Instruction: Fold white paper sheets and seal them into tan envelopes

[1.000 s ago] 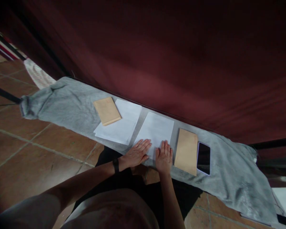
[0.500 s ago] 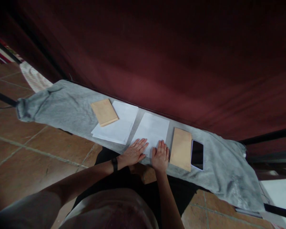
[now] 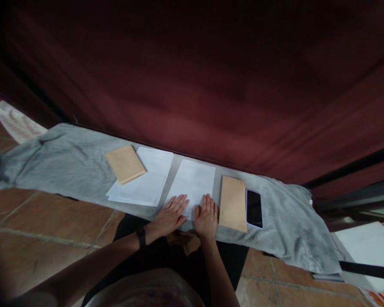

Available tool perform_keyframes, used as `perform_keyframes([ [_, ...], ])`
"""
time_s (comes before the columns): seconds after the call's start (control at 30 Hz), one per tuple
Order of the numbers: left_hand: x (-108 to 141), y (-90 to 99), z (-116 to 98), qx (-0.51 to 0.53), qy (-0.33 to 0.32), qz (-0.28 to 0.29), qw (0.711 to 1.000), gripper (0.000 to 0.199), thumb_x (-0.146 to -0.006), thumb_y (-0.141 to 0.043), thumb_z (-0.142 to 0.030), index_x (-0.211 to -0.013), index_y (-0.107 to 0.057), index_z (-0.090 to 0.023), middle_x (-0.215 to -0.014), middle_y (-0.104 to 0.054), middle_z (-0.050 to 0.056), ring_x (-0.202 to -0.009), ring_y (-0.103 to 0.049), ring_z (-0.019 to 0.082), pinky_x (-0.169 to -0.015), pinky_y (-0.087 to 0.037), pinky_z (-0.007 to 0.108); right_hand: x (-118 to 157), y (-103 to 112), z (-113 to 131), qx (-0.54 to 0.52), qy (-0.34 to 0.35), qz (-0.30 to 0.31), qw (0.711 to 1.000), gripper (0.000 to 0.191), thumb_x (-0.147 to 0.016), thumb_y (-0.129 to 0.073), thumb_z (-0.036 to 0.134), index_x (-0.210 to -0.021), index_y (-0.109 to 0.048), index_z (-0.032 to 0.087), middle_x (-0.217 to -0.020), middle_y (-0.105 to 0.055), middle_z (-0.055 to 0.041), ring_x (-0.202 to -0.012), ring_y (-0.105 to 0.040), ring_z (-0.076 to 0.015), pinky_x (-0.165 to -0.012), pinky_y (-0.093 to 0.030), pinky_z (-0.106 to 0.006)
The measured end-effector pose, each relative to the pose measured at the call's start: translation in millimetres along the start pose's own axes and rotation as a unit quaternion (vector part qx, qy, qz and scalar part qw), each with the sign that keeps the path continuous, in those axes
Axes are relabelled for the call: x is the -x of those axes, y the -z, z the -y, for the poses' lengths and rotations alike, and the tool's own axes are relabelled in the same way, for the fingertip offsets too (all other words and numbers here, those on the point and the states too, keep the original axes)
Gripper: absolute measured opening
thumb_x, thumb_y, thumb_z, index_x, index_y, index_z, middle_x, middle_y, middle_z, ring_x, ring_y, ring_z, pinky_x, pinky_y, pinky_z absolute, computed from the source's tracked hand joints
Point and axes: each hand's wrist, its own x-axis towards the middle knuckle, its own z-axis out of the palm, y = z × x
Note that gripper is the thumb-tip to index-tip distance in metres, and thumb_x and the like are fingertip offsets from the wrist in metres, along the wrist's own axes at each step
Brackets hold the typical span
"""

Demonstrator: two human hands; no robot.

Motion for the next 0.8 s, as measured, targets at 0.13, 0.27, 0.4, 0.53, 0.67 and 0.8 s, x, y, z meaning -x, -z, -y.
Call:
perform_keyframes([
  [0.13, -3, -3.7, -1, 0.004, 0.015, -0.008, 1.0, 0.056, -0.102, -0.042, -0.038, -0.152, -0.039, -0.013, -0.161, -0.037, 0.015, -0.15, -0.032, 0.026, -0.124, -0.023, 0.048, 1, -1, 0, 0.01, 0.005, -0.006, 1.0, 0.057, -0.106, -0.029, 0.036, -0.156, -0.035, 0.009, -0.155, -0.045, -0.0171, -0.142, -0.043, -0.0305, -0.116, -0.031, -0.05],
  [0.27, -16, -9.1, -3, 0.015, 0.032, -0.032, 0.999, 0.052, -0.103, -0.034, -0.031, -0.152, -0.038, -0.012, -0.159, -0.04, 0.015, -0.149, -0.035, 0.025, -0.122, -0.029, 0.047, 1, -2, -3, 0.005, 0.004, -0.005, 1.0, 0.057, -0.106, -0.031, 0.038, -0.156, -0.034, 0.011, -0.157, -0.043, -0.0172, -0.144, -0.041, -0.0303, -0.117, -0.032, -0.05],
  [0.4, -39, -16.7, -2, 0.016, 0.035, -0.048, 0.998, 0.055, -0.102, -0.033, -0.026, -0.155, -0.034, -0.01, -0.161, -0.037, 0.015, -0.151, -0.03, 0.025, -0.124, -0.025, 0.049, -10, -1, 6, -0.017, -0.005, -0.002, 1.0, 0.054, -0.107, -0.03, 0.032, -0.156, -0.035, 0.012, -0.156, -0.044, -0.0175, -0.145, -0.04, -0.0283, -0.118, -0.032, -0.052],
  [0.53, -55, -26.3, 3, 0.007, 0.023, -0.04, 0.999, 0.065, -0.095, -0.039, -0.017, -0.159, -0.026, -0.011, -0.161, -0.035, 0.017, -0.152, -0.029, 0.026, -0.124, -0.022, 0.051, -28, -7, 28, -0.044, 0.035, 0.04, 0.998, 0.05, -0.107, -0.029, 0.026, -0.153, -0.04, 0.011, -0.156, -0.044, -0.017, -0.148, -0.036, -0.0241, -0.119, -0.032, -0.048],
  [0.67, -55, -29.5, 10, -0.004, 0.027, -0.039, 0.999, 0.071, -0.093, -0.04, -0.015, -0.161, -0.02, -0.012, -0.162, -0.033, 0.017, -0.151, -0.029, 0.027, -0.124, -0.023, 0.052, -35, -15, 41, -0.038, 0.053, 0.051, 0.997, 0.048, -0.107, -0.031, 0.028, -0.152, -0.042, 0.014, -0.158, -0.042, -0.0143, -0.148, -0.035, -0.024, -0.121, -0.029, -0.049],
  [0.8, -51, -27.4, 13, -0.003, 0.061, -0.063, 0.996, 0.068, -0.095, -0.035, -0.017, -0.16, -0.018, -0.007, -0.162, -0.033, 0.018, -0.152, -0.027, 0.027, -0.123, -0.026, 0.05, -30, -18, 35, -0.021, 0.036, 0.028, 0.999, 0.053, -0.108, -0.031, 0.036, -0.154, -0.038, 0.011, -0.159, -0.04, -0.0167, -0.148, -0.035, -0.0264, -0.12, -0.03, -0.049],
])
